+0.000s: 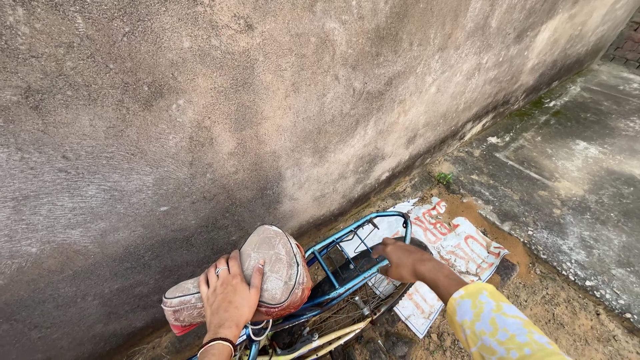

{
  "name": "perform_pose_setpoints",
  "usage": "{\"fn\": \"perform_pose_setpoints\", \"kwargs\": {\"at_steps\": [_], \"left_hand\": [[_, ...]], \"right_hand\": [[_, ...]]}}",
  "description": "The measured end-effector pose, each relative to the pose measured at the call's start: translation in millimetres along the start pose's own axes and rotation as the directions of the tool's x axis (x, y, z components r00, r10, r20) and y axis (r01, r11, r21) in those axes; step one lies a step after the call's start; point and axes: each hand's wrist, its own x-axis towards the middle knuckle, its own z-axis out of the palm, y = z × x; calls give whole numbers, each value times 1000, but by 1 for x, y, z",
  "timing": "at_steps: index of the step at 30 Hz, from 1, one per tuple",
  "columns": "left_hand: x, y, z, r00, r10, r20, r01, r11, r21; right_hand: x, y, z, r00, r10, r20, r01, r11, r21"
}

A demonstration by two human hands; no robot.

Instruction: The person adjusts a cable and fitting near the bicycle's rear wheel, then lifts the bicycle by the handlebar and seat and leans it against a wall, repositioning the seat and rear rack as they settle it in place.

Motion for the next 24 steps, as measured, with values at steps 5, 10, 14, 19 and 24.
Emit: {"fn": "perform_pose_setpoints", "kwargs": {"at_steps": [5, 10, 14, 19, 24], "left_hand": [[-2, -2, 2, 995, -57, 84, 58, 998, -5], [5, -4, 7, 994, -76, 78, 77, 997, -6], [2, -6, 13, 997, -80, 22, 80, 997, -13], [-2, -5, 14, 993, -116, 1, 115, 993, -26], [-3, -6, 13, 993, -120, -21, 119, 992, -51]], "right_hand": [[11, 7, 26, 990, 33, 135, -26, 998, -50], [31, 17, 31, 993, -5, 115, 13, 998, -66], [52, 29, 28, 999, 35, 10, -34, 992, -120], [76, 48, 21, 971, 166, -169, -185, 978, -100], [95, 69, 19, 961, 227, -157, -237, 970, -51]]}}
